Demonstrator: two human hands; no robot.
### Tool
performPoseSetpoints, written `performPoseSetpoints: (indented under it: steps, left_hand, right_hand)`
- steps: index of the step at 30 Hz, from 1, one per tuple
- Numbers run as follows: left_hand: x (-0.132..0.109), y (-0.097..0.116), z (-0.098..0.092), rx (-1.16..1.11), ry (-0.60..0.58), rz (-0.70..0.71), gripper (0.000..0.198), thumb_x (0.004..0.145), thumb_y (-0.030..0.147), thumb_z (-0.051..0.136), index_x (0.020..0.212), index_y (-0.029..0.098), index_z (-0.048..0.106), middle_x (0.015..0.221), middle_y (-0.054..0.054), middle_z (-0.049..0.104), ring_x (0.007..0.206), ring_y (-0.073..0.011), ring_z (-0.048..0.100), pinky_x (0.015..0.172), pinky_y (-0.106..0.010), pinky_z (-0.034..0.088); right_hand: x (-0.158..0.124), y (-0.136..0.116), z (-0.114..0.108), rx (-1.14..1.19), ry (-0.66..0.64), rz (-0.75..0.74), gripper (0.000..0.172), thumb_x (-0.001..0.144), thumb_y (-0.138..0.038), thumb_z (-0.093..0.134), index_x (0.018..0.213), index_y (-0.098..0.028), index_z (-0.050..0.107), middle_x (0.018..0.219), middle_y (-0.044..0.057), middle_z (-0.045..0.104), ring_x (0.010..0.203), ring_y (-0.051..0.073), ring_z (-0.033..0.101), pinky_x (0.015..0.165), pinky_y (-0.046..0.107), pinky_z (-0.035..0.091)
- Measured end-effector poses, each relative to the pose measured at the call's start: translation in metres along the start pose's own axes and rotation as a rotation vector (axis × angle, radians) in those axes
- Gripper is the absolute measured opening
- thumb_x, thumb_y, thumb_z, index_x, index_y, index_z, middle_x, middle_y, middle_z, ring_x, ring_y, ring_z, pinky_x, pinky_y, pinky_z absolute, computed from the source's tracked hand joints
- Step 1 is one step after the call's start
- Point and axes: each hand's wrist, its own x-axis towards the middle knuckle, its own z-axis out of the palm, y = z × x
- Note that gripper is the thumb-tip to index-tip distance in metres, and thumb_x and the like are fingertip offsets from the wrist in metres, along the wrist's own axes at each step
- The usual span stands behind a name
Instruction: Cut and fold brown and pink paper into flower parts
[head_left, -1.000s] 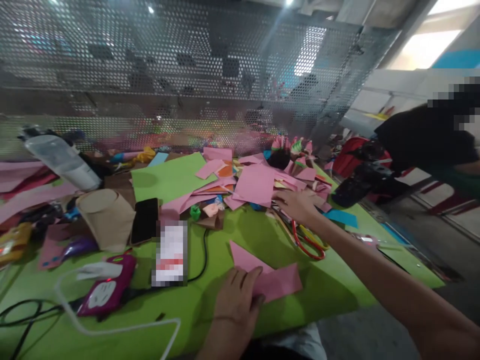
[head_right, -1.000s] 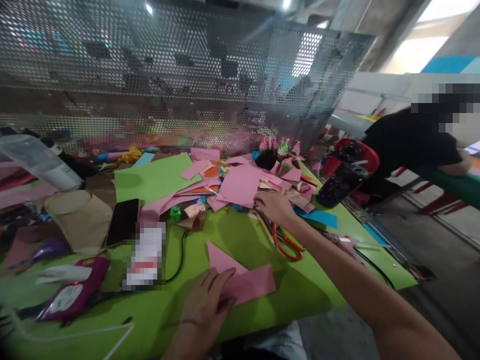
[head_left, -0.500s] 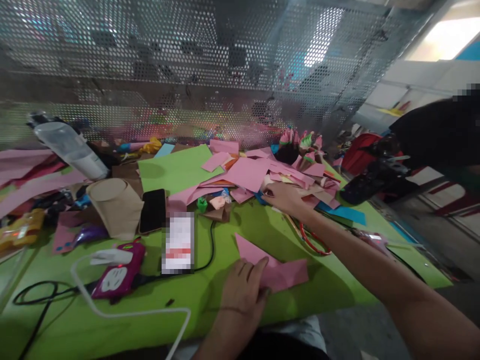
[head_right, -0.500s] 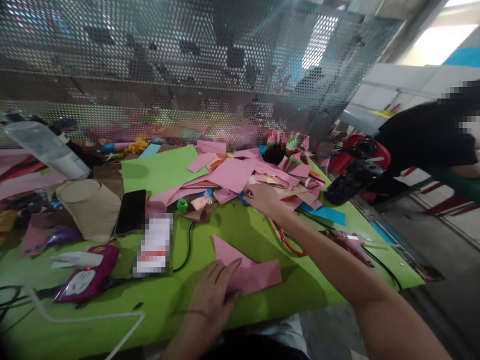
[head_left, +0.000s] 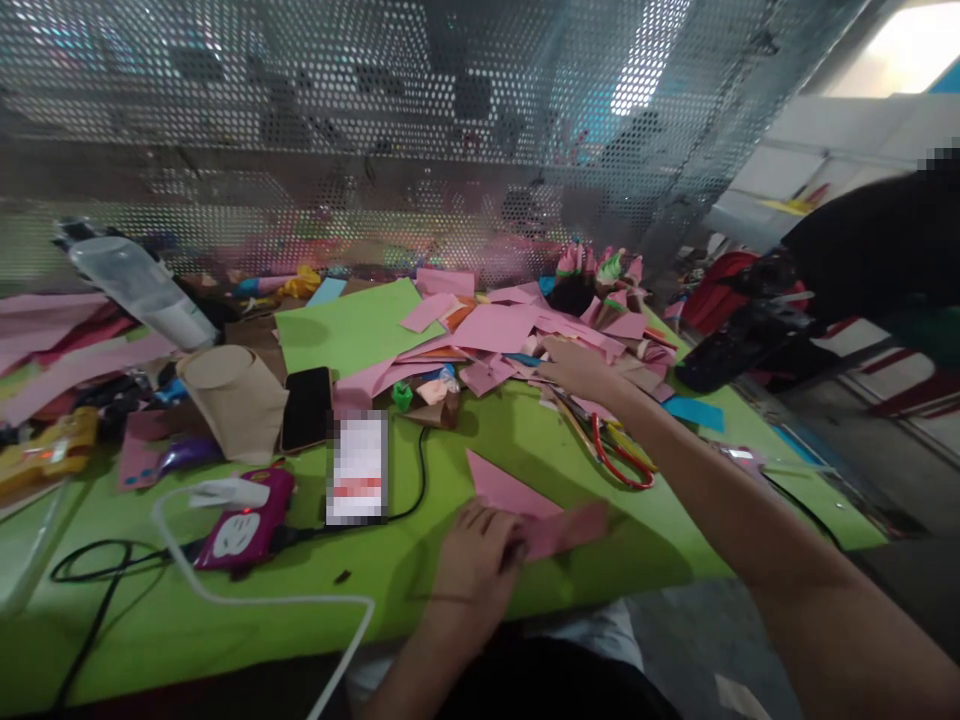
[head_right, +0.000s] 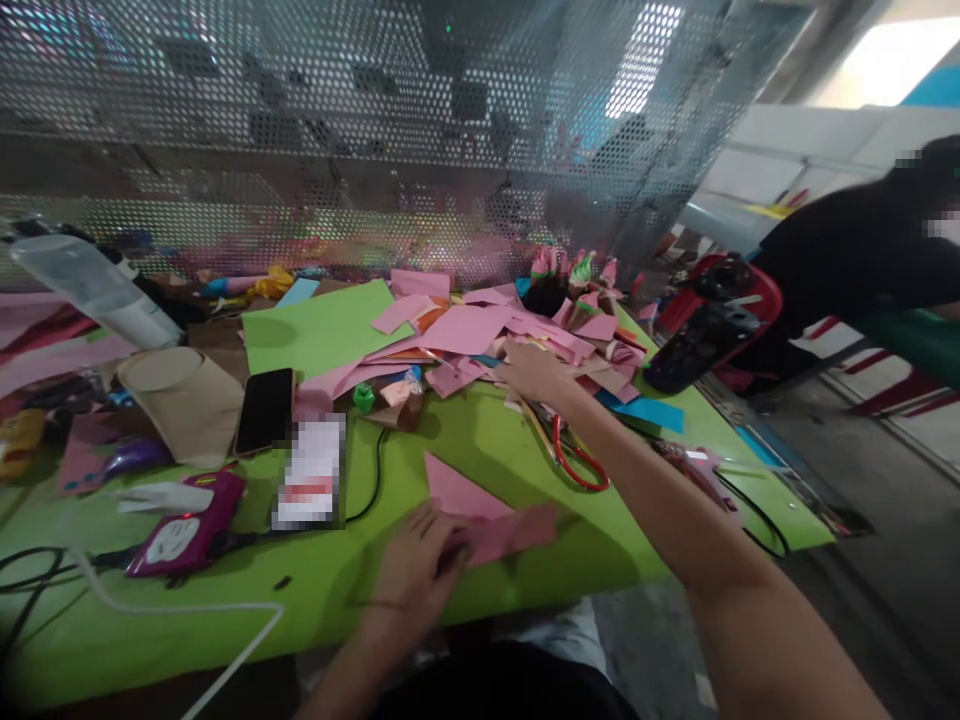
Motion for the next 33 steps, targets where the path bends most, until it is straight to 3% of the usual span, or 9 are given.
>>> performPoseSetpoints:
  steps: [4,6,11,14,18,21,25,28,33]
  left_hand:
    - [0.000,0.000,-0.002,0.020,-0.012,-0.026,0.028,0.086,0.014,0.060,0.112,0.022,0.063,0.102,-0.005,0.074,0.101,-0.0251,0.068,0.101,-0.049,0.050]
    - [0.000,0.000,-0.003,0.043,-0.029,-0.044,0.035,0.086,0.013,0.059,0.120,0.023,0.062,0.108,-0.005,0.074,0.107,-0.0268,0.067,0.097,-0.048,0.052]
    - [0.002,0.001,-0.006,0.044,-0.069,-0.084,0.051,0.084,0.009,0.058,0.133,0.024,0.057,0.113,-0.006,0.073,0.112,-0.0256,0.065,0.096,-0.044,0.053]
    - [0.003,0.001,-0.010,0.019,-0.092,-0.123,0.053,0.083,0.010,0.060,0.134,0.024,0.056,0.115,-0.005,0.073,0.114,-0.0252,0.064,0.098,-0.045,0.052]
    - [0.005,0.004,-0.017,-0.026,-0.114,-0.148,0.041,0.083,0.009,0.060,0.120,0.024,0.065,0.115,-0.003,0.073,0.114,-0.0232,0.064,0.102,-0.043,0.050]
    - [0.005,0.006,-0.022,-0.040,-0.125,-0.134,0.030,0.085,0.010,0.059,0.110,0.022,0.068,0.107,-0.003,0.075,0.107,-0.0228,0.067,0.102,-0.044,0.050]
    - [0.004,0.006,-0.025,-0.043,-0.130,-0.128,0.029,0.088,0.015,0.056,0.114,0.023,0.067,0.109,-0.005,0.074,0.111,-0.0248,0.066,0.099,-0.045,0.052]
    - [0.003,0.003,-0.025,-0.037,-0.129,-0.125,0.030,0.089,0.019,0.057,0.117,0.024,0.066,0.113,-0.005,0.073,0.116,-0.0262,0.063,0.102,-0.046,0.050]
    - [0.003,0.002,-0.024,-0.010,-0.114,-0.125,0.032,0.091,0.023,0.056,0.121,0.026,0.064,0.116,-0.005,0.072,0.118,-0.0253,0.063,0.101,-0.044,0.052]
  right_hand:
    - [-0.036,0.029,-0.020,0.095,-0.053,-0.081,0.031,0.088,-0.025,0.044,0.110,-0.024,0.066,0.114,0.005,0.071,0.098,0.025,0.065,0.082,0.034,0.049]
    - [-0.060,0.045,-0.023,0.299,-0.071,-0.219,0.031,0.086,-0.026,0.046,0.107,-0.025,0.069,0.115,0.004,0.070,0.100,0.026,0.065,0.085,0.037,0.051]
    - [-0.129,0.072,-0.006,0.787,-0.006,-0.228,0.048,0.084,-0.024,0.042,0.129,-0.022,0.058,0.123,0.009,0.068,0.099,0.026,0.068,0.077,0.037,0.056]
    - [-0.165,0.077,0.014,0.798,-0.030,-0.208,0.053,0.080,-0.018,0.038,0.127,-0.020,0.061,0.106,0.011,0.074,0.073,0.023,0.069,0.062,0.036,0.055]
    - [-0.199,0.082,0.036,0.878,-0.264,-0.145,0.047,0.077,-0.021,0.040,0.117,-0.018,0.065,0.077,0.007,0.071,0.054,0.020,0.061,0.049,0.032,0.049]
    - [-0.214,0.091,0.042,0.901,-0.191,-0.045,0.040,0.082,-0.031,0.044,0.118,-0.024,0.061,0.090,0.006,0.072,0.065,0.022,0.065,0.052,0.032,0.051]
    - [-0.225,0.104,0.038,0.747,-0.020,0.059,0.039,0.083,-0.045,0.060,0.116,-0.025,0.062,0.106,0.008,0.071,0.095,0.029,0.067,0.075,0.038,0.055]
    - [-0.229,0.110,0.034,0.630,-0.041,0.099,0.044,0.082,-0.055,0.063,0.112,-0.022,0.066,0.108,0.010,0.072,0.099,0.031,0.067,0.081,0.041,0.054]
    - [-0.235,0.121,0.032,0.593,-0.116,0.024,0.045,0.083,-0.055,0.063,0.113,-0.022,0.068,0.108,0.011,0.073,0.098,0.030,0.069,0.085,0.042,0.055]
